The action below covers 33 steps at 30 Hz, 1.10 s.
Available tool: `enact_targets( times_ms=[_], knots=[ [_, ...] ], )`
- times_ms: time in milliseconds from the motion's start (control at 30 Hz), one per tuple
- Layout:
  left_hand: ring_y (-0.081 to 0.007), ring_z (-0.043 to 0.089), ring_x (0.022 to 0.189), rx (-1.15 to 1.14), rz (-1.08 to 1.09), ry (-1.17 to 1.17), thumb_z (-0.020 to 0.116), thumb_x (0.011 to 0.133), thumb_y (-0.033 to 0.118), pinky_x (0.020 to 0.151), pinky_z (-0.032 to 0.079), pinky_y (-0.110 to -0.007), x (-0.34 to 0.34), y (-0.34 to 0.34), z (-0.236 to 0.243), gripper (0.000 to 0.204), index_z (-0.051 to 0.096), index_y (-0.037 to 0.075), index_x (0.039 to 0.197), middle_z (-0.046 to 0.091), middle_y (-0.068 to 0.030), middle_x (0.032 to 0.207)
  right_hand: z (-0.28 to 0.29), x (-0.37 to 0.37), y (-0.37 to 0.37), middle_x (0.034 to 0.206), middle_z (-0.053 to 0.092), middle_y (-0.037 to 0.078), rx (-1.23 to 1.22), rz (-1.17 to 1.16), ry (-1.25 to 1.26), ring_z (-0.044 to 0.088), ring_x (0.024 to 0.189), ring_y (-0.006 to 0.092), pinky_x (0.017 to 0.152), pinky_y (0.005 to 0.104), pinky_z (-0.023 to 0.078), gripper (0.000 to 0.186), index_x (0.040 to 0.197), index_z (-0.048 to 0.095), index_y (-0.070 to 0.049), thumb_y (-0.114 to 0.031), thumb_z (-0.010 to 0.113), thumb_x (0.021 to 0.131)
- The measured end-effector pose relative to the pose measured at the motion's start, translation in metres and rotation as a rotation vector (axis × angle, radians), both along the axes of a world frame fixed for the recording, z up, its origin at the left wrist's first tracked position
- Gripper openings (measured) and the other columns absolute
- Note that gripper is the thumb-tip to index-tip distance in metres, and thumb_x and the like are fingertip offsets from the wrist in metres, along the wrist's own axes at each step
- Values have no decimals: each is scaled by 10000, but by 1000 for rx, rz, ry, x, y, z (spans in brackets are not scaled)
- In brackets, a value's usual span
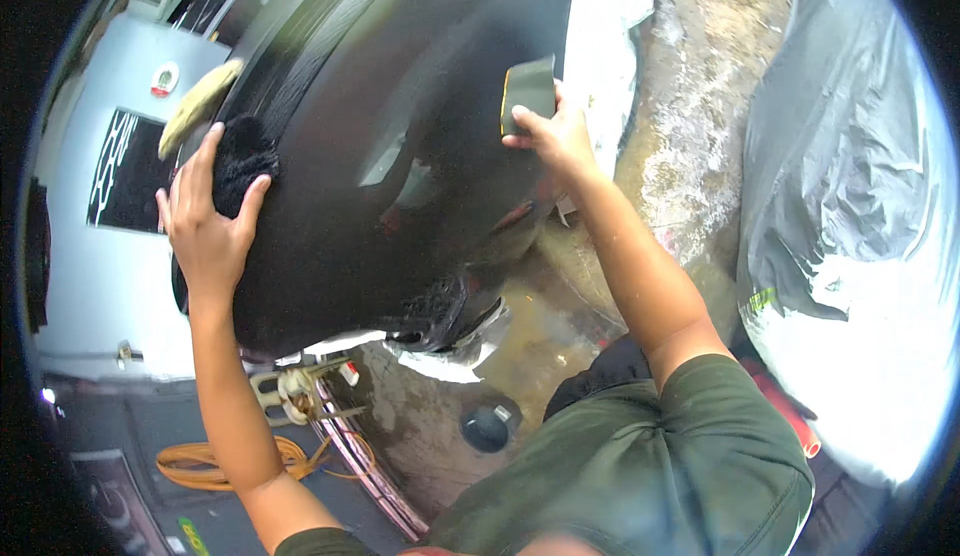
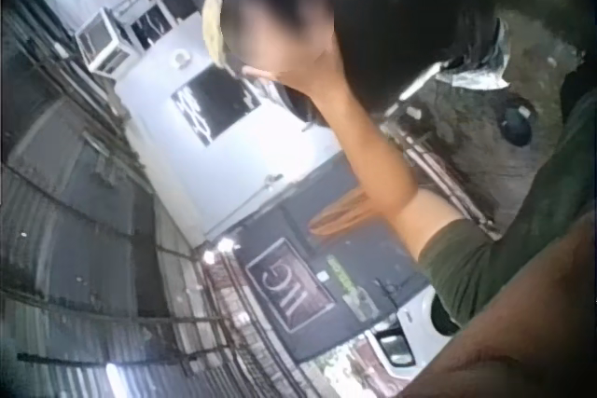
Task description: The person sands the surface of a black car component using a small sanding block and water from a bucket, while periodically wiping it with a black cloth.
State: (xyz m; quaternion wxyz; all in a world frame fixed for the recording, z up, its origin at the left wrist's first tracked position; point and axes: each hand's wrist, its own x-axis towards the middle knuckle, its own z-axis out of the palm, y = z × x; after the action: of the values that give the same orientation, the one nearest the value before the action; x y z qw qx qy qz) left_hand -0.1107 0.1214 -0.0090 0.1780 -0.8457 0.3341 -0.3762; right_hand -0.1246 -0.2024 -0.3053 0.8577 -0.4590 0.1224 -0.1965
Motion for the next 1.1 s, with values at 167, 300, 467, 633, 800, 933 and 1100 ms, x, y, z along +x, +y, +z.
enact_targets(
  times_ms=[167,300,467,633,800,933,1100],
  knots=[
    [-315,731,1135,-130,-129,-141,865,886,405,969,581,-423,-5,19,-10,450,761,134,1231,758,-81,1251,27,-23,43,1223,725,106,-37,-1,-165,711,916,137,650,240,564,629,1474,558,22,-66,822,910],
    [-318,722,1069,-206,-238,-188,848,812,311,908,605,-423,-5,15,-9,416,741,96,1152,745,-132,1150,21,-82,103,1090,759,57,54,220,-1,688,838,91,605,221,487,456,1355,650,-7,-101,818,942],
    [-275,720,1035,-537,-218,-213,766,876,484,794,607,-429,-64,10,-102,452,737,209,1233,722,-39,1194,-27,-175,105,908,699,14,-347,556,203,581,674,89,562,256,440,278,1221,712,-6,-100,776,967],
    [-294,771,1045,-1281,215,406,888,821,347,893,635,-402,-252,-16,-364,539,741,72,1261,766,-123,1184,-96,-191,1,890,663,33,-376,599,606,571,665,120,549,286,457,166,1137,670,-80,-38,720,984],
    [-226,727,712,-2608,1505,482,809,853,408,678,596,-425,-528,-8,-560,390,790,33,960,750,-103,833,-131,-159,-72,856,686,42,-725,753,738,576,581,132,478,291,457,221,1124,657,-75,-37,767,937],
    [-250,696,646,-3000,1765,-379,872,860,468,549,553,-434,-721,-77,-609,535,739,51,1168,713,-89,858,-137,-124,-48,896,705,61,-1037,801,713,592,594,146,479,292,451,482,1289,590,-66,-81,836,875],
    [-269,712,747,-3383,1406,-446,820,886,643,628,562,-427,-760,-249,-621,612,658,101,1121,730,-114,910,-169,-29,-88,926,715,40,-1132,959,474,652,770,154,569,330,482,353,1184,680,-77,-90,799,852]
  ],
)
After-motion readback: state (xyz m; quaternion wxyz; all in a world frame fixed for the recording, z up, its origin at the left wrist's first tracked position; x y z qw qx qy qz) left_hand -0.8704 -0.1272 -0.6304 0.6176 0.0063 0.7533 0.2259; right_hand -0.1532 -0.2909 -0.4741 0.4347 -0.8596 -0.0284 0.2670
